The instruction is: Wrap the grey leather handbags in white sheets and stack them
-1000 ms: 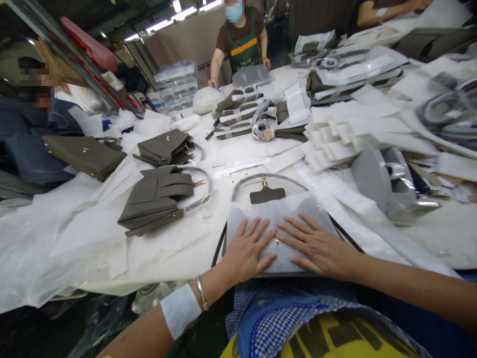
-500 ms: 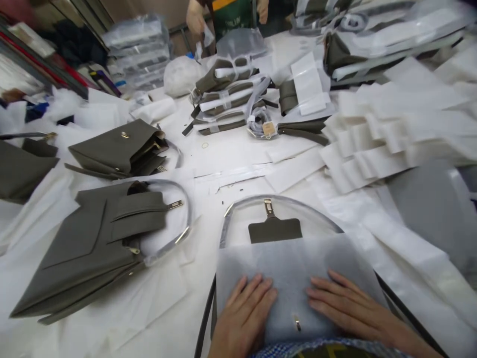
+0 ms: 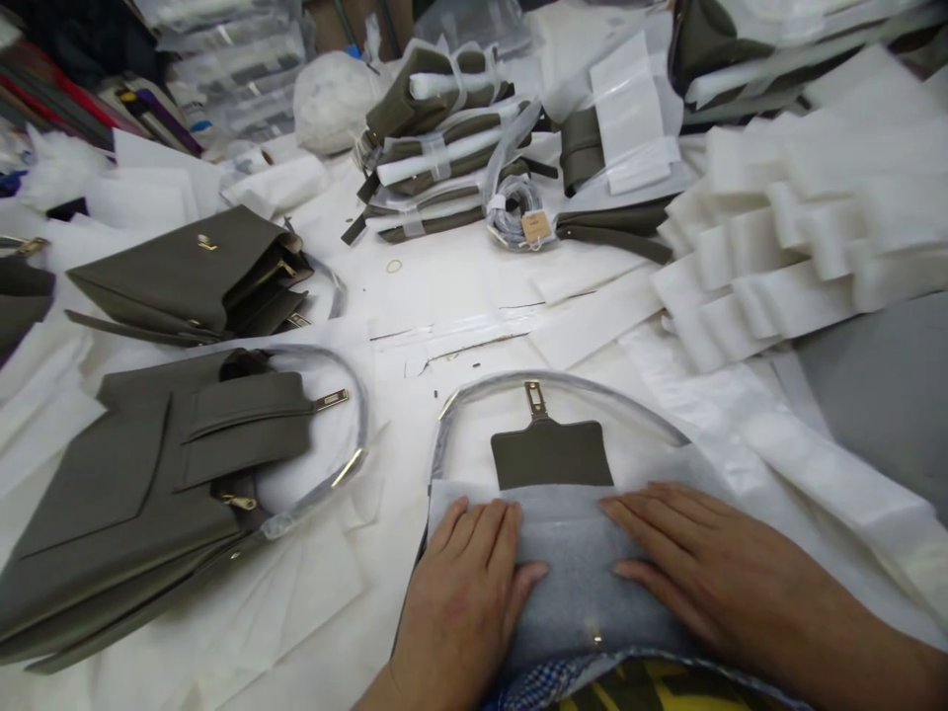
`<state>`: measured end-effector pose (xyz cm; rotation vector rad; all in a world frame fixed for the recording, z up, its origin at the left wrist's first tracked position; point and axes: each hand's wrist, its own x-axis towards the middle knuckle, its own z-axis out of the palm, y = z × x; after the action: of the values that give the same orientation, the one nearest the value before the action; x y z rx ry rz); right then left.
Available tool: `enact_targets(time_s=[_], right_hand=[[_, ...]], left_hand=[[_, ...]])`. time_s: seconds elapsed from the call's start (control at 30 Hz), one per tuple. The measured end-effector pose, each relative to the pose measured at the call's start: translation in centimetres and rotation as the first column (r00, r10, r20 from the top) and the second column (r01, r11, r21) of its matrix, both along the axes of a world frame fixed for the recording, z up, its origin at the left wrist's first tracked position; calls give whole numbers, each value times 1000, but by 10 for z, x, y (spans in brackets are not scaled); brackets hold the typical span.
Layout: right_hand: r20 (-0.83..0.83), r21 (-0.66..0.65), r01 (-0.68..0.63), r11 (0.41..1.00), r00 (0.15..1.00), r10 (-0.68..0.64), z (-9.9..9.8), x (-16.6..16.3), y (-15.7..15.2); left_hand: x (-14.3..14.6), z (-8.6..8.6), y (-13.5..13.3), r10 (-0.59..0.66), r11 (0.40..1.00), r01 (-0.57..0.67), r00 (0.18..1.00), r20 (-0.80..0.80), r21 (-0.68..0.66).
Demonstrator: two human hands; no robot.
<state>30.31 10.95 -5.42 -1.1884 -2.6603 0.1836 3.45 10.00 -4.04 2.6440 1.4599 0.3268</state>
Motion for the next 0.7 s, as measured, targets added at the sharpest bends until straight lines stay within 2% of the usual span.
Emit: enact_targets(time_s=[0.17, 0.23, 0.37, 0.47, 0.53, 0.7], right_hand=[[-45, -18, -24, 1000, 999, 23, 28, -2, 9], [-50, -61, -32, 998, 998, 29, 32, -3, 13], [-26, -132, -38, 991, 999, 35, 23, -4, 19], [-13, -146, -50, 988, 999, 49, 18, -3, 21], [-20, -155, -63, 986, 998, 60, 20, -2, 22], [-78, -149, -59, 987, 996, 47, 25, -3, 20]], left_hand=[[-3, 17, 1, 9, 998, -9, 1000, -11, -66], [-4, 20, 4, -12, 993, 13, 1000, 8, -118], [-3, 17, 8, -30, 981, 34, 999, 27, -189], [-3, 14, 9, -41, 987, 49, 998, 54, -152], [-4, 15, 8, -58, 991, 66, 996, 75, -117], [-2, 21, 8, -42, 990, 52, 996, 74, -130]])
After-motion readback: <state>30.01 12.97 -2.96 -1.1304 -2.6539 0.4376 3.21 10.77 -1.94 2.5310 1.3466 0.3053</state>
